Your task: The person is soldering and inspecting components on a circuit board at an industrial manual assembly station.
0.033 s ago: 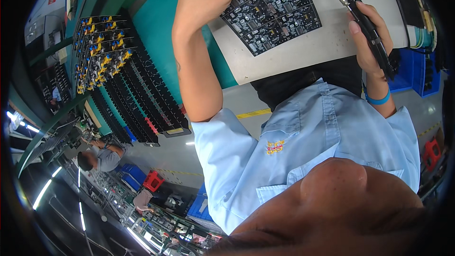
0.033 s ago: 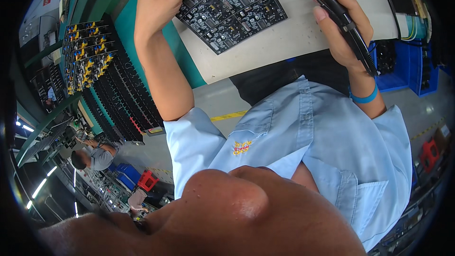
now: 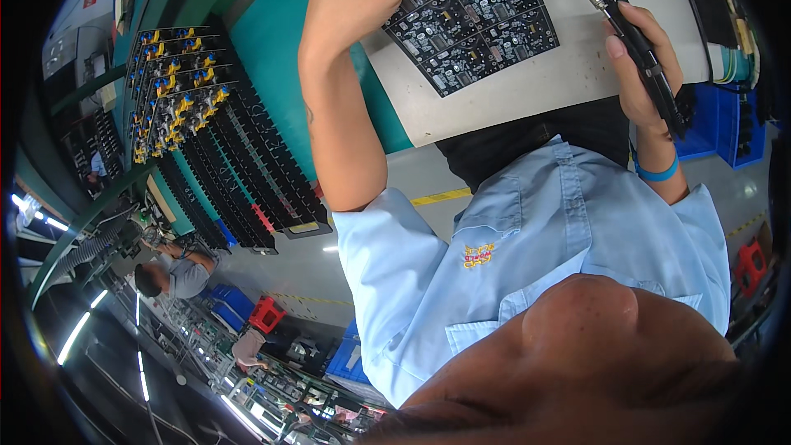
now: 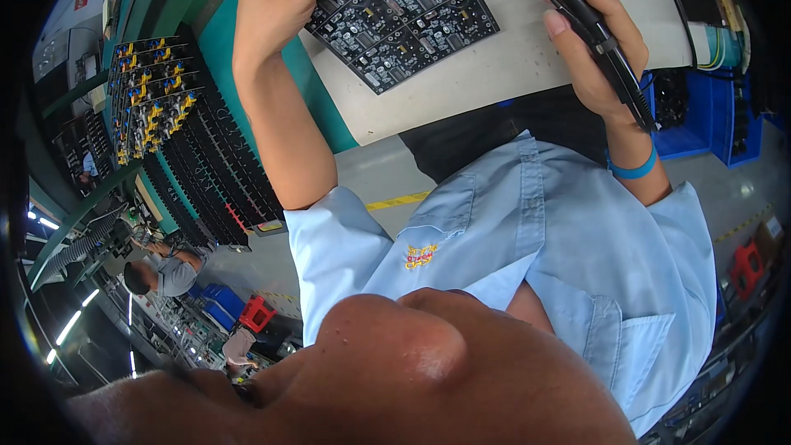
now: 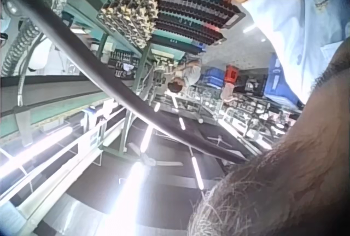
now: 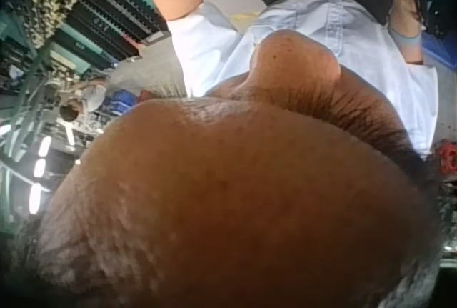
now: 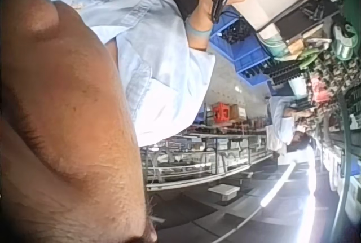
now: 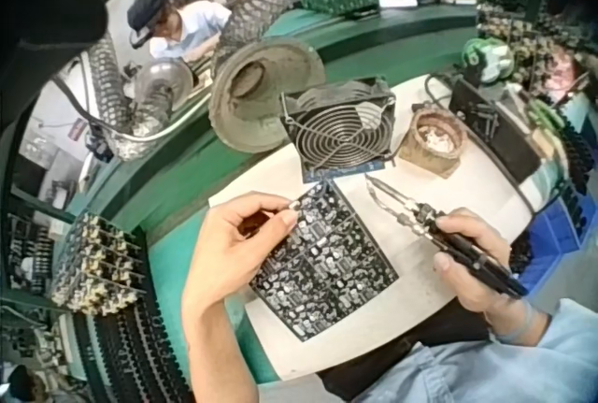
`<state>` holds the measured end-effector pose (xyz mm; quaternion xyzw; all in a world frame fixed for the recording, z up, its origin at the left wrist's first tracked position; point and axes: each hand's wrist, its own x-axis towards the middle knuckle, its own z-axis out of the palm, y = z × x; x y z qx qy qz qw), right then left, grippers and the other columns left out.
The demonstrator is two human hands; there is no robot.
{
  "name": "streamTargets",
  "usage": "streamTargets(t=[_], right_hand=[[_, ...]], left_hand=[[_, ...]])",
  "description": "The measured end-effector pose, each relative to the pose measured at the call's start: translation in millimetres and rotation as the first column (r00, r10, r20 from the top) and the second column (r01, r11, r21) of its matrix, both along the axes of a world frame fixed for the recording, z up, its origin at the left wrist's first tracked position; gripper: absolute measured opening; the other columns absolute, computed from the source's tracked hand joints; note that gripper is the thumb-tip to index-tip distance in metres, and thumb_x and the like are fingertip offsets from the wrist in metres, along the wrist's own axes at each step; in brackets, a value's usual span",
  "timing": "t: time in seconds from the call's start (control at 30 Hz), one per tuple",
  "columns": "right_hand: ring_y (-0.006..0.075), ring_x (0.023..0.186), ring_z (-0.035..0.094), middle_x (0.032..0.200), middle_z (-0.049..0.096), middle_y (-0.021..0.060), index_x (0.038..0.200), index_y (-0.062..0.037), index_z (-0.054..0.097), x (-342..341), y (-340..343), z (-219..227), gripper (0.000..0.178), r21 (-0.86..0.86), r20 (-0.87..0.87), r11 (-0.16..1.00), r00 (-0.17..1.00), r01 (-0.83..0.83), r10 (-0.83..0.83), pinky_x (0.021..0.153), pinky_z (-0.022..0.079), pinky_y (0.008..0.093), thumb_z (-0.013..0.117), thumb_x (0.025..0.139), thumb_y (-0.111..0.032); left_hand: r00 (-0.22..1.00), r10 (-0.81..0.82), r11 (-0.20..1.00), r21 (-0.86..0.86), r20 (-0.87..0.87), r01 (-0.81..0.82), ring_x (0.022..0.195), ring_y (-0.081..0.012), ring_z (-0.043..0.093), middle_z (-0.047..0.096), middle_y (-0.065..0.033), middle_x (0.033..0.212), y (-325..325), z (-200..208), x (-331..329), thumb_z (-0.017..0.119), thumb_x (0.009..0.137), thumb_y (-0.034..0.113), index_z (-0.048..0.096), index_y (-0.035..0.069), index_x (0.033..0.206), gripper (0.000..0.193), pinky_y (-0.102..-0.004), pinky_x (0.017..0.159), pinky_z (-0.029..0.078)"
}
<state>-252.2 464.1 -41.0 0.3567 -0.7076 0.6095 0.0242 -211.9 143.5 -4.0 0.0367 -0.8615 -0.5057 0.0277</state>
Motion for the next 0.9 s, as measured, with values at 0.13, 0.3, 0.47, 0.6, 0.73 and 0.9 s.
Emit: streamTargets(t=[0.13, 0.3, 0.47, 0.6, 0.73, 0.9], right_hand=[[0.0233, 0.089, 0.063, 0.108, 0.064, 0.0175, 0.125, 0.004, 0.059, 0, 3, -4, 0.042, 0.03, -0.008, 0.999, 1.0, 0.024, -0.024, 0.081, 0.049, 0.0288, 0.066, 0.083, 0.004], [0.023, 0.09, 0.063, 0.108, 0.063, 0.0187, 0.127, 0.0044, 0.057, -3, 5, -9, 0.042, 0.077, -0.043, 0.997, 0.999, 0.027, -0.023, 0.082, 0.049, 0.0293, 0.063, 0.086, 0.004], [0.0231, 0.09, 0.063, 0.108, 0.063, 0.0189, 0.127, 0.0042, 0.057, -2, 6, -8, 0.042, 0.09, -0.054, 0.996, 0.999, 0.013, -0.008, 0.081, 0.049, 0.0294, 0.064, 0.086, 0.004], [0.0236, 0.089, 0.063, 0.108, 0.063, 0.0184, 0.125, 0.004, 0.059, -3, 6, -6, 0.042, 0.068, -0.064, 0.998, 0.998, -0.013, 0.017, 0.08, 0.05, 0.0294, 0.066, 0.084, 0.004], [0.0241, 0.084, 0.063, 0.104, 0.065, 0.0157, 0.12, 0.0037, 0.063, 0, 7, -4, 0.041, -0.034, -0.116, 0.996, 0.99, -0.08, 0.076, 0.078, 0.05, 0.0291, 0.069, 0.079, 0.005], [0.0227, 0.077, 0.06, 0.095, 0.067, 0.0144, 0.116, 0.0039, 0.065, 9, 1, 14, 0.044, 0.008, -0.181, 0.952, 0.936, -0.305, 0.301, 0.072, 0.05, 0.029, 0.069, 0.072, 0.007]], left_hand=[[1.0, -0.002, 1.0, 0.005, 0.017, 0.002, 0.062, -0.0057, 0.049, 0.065, -0.0005, 0.074, -1, -1, -1, 0.069, 0.09, 0.009, 0.071, -0.004, 0.098, 0.016, -0.018, 0.056, 0.036], [1.0, -0.005, 1.0, 0.005, 0.024, 0.005, 0.062, -0.0055, 0.049, 0.065, -0.0002, 0.074, -9, -12, -4, 0.069, 0.09, 0.009, 0.071, -0.004, 0.099, 0.016, -0.0178, 0.056, 0.036], [1.0, -0.002, 1.0, 0.006, 0.028, 0.002, 0.062, -0.0055, 0.049, 0.065, -0.0002, 0.074, -12, -16, -4, 0.069, 0.09, 0.009, 0.072, -0.004, 0.099, 0.016, -0.018, 0.055, 0.036], [1.0, 0.012, 1.0, 0.018, 0.026, -0.013, 0.062, -0.0059, 0.049, 0.066, -0.0007, 0.074, -6, -10, -3, 0.07, 0.089, 0.009, 0.072, -0.005, 0.1, 0.017, -0.0184, 0.055, 0.037], [0.999, 0.039, 0.997, 0.062, 0.003, -0.039, 0.062, -0.0064, 0.049, 0.066, -0.0016, 0.075, 2, -4, -2, 0.071, 0.088, 0.008, 0.072, -0.005, 0.099, 0.017, -0.0188, 0.056, 0.037], [0.998, 0.063, 0.998, 0.028, -0.001, -0.063, 0.062, -0.0071, 0.05, 0.067, -0.0028, 0.076, 0, -7, 2, 0.072, 0.087, 0.008, 0.073, -0.005, 0.098, 0.018, -0.0194, 0.056, 0.039]])
